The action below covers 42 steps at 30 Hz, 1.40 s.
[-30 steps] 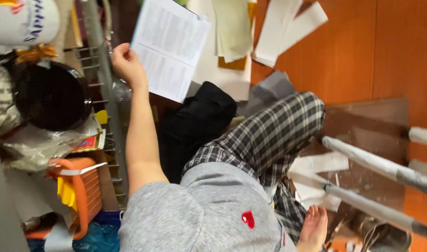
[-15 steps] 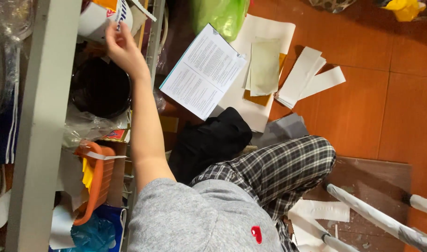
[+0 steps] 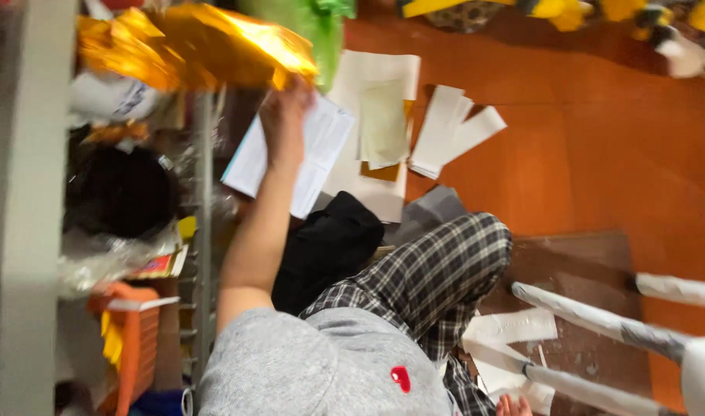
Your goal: Applying paper strips and gold foil to a sculpture frame to create a paper-mache figure
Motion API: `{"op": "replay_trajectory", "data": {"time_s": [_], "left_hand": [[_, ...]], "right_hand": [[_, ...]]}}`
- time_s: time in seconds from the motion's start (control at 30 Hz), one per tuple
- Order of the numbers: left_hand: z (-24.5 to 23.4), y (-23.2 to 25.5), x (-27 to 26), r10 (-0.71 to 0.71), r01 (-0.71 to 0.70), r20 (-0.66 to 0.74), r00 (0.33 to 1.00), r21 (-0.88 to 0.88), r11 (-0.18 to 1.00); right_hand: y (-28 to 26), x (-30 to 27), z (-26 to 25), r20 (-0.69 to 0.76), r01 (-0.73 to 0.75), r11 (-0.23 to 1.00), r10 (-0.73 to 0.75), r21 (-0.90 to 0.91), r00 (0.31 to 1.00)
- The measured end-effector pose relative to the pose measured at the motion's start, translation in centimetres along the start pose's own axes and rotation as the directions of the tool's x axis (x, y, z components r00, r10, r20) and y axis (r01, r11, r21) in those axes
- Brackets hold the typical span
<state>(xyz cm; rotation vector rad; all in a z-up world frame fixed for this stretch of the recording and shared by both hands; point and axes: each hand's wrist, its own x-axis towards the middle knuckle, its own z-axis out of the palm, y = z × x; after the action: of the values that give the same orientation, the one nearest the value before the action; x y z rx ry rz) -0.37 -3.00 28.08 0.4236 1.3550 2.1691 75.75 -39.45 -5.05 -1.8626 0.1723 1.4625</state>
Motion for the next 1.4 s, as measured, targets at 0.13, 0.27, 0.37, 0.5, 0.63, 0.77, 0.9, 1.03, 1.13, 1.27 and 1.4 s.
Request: {"op": "replay_trajectory", "data": {"time_s": [0.13, 0.27, 0.37, 0.5, 0.63, 0.77, 0.9, 1.03, 1.13, 1.27, 1.4], "left_hand": [[4.2, -7.7, -9.8, -0.29, 0.361, 0.395, 0.871, -0.116, 0.925], [5.2, -11.1, -20.5, -0.506, 0.342, 0.649, 0.568, 0.373, 0.863], [4.2, -13.3, -28.2, -0.782, 0.544, 0.413, 0.466, 0.563, 0.622], [1.5, -12.8, -32.1, -0.88, 0.499, 0.459, 0.119, 0.738, 0.453], [-2.0, -15.4, -28.2, -0.907, 0.369, 0.338, -0.251, 0.9, 0.233], [-0.9, -16.9, -21.9, -0.968, 0.295, 0.25, -0.025, 0.927, 0.232], [2.7, -15.2, -18.8, -0.883, 0.217, 0.385, 0.268, 0.869, 0.445], [5.3, -15.8, -18.6, -0.761, 0.147, 0.526, 0.38, 0.778, 0.611], [6.2, -19.1, -18.1, -0.822, 0.057, 0.441, 0.361, 0.869, 0.492], [6.8, -19.2, -18.9, -0.802, 0.169, 0.52, 0.292, 0.798, 0.579], [5.6, -19.0, -21.1, -0.779, 0.216, 0.565, 0.272, 0.753, 0.621]], "right_hand": [[1.3, -6.2, 10.1, 0.25, 0.364, 0.916, -0.396, 0.167, 0.884], [-4.2, -15.5, 25.8, 0.287, 0.319, 0.934, -0.354, 0.163, 0.89], [-9.2, -25.5, 34.0, 0.674, 0.314, 0.907, -0.419, 0.28, 0.609], [-10.8, -23.5, 37.5, 0.494, 0.463, 0.876, -0.465, 0.135, 0.735], [-9.2, -19.2, 35.7, 0.214, 0.473, 0.853, -0.515, 0.221, 0.83], [-7.0, -19.3, 32.9, 0.066, 0.468, 0.859, -0.49, 0.208, 0.869], [-7.0, -20.9, 33.1, -0.022, 0.529, 0.834, -0.533, 0.154, 0.846], [-4.8, -17.7, 31.6, 0.05, 0.583, 0.804, -0.591, 0.117, 0.805], [-10.5, -25.4, 33.5, 0.039, 0.594, 0.801, -0.598, 0.082, 0.801], [-4.6, -16.0, 28.3, 0.015, 0.628, 0.773, -0.632, 0.091, 0.775], [-9.6, -21.5, 30.0, -0.012, 0.773, 0.438, -0.873, -0.459, 0.488]]}}
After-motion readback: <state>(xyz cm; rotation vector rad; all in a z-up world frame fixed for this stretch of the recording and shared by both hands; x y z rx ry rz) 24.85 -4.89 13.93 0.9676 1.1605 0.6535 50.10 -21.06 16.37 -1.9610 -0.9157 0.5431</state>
